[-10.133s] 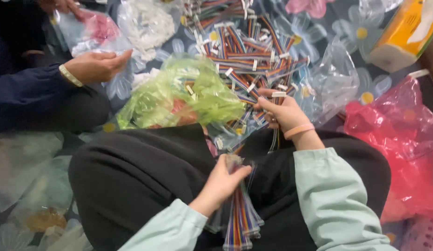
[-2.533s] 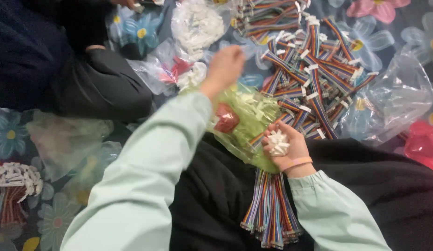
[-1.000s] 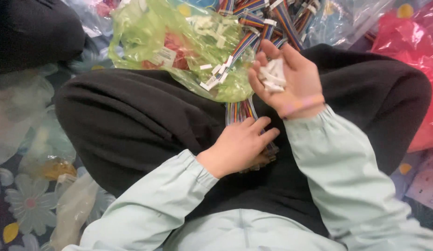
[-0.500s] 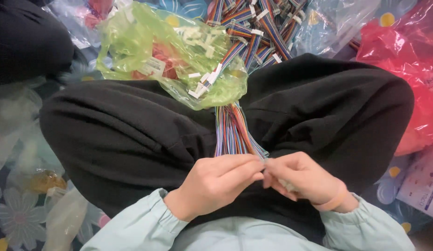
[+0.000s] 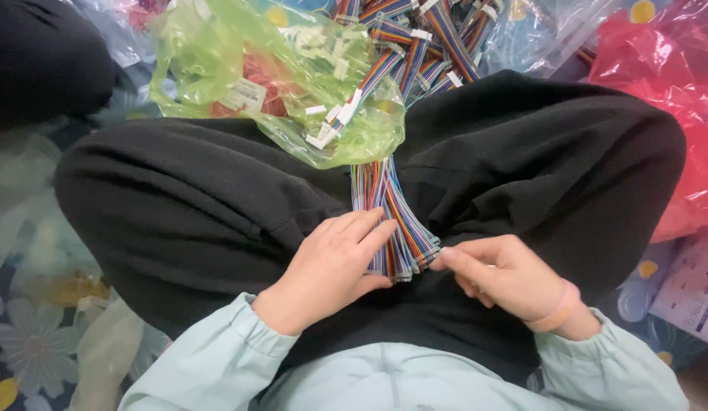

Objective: The person sits on the floor and assembles flat ribbon cables with white plastic connectors. They pick up bundles of cables, align the ends, and slide the connectors onto the wires, repeating the process for multiple cables.

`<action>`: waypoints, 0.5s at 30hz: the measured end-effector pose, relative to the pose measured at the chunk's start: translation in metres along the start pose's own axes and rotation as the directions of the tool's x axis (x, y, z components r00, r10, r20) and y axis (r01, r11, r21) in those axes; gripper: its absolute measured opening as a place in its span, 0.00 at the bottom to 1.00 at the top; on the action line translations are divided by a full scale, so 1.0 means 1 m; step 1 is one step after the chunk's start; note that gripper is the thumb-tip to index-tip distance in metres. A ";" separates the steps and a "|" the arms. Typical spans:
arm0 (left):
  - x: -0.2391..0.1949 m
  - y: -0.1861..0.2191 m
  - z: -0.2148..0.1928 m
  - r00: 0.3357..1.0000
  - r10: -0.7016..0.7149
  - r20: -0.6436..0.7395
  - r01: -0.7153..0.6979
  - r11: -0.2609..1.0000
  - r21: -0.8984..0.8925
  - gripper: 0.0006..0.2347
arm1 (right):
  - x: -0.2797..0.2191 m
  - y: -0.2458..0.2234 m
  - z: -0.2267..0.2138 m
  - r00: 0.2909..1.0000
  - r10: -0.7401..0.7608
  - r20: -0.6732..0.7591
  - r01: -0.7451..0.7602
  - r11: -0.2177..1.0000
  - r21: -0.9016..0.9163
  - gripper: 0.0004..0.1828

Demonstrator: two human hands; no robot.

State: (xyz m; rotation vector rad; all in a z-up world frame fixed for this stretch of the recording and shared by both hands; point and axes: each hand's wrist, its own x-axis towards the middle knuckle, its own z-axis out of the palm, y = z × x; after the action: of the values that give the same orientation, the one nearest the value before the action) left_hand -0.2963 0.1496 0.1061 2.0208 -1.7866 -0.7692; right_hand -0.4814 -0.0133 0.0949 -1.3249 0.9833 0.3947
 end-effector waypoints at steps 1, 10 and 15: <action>-0.002 -0.001 -0.001 1.000 -0.005 0.002 0.005 1.000 0.001 0.32 | 0.001 -0.001 0.006 1.000 0.000 0.005 0.000 1.000 0.001 0.16; -0.009 -0.006 -0.014 0.991 0.058 0.122 -0.039 0.988 -0.151 0.18 | 0.017 -0.002 0.038 0.992 -0.005 0.127 0.003 1.000 0.015 0.15; -0.005 0.011 -0.022 0.918 0.128 -0.375 -0.171 0.982 -0.085 0.05 | 0.017 -0.012 0.045 0.968 -0.102 0.229 0.010 0.928 0.371 0.21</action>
State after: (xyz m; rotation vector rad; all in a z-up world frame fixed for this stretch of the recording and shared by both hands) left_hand -0.2922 0.1507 0.1308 1.7857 -1.6136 -0.4024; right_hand -0.4466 0.0208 0.0864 -0.9351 0.7645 0.3031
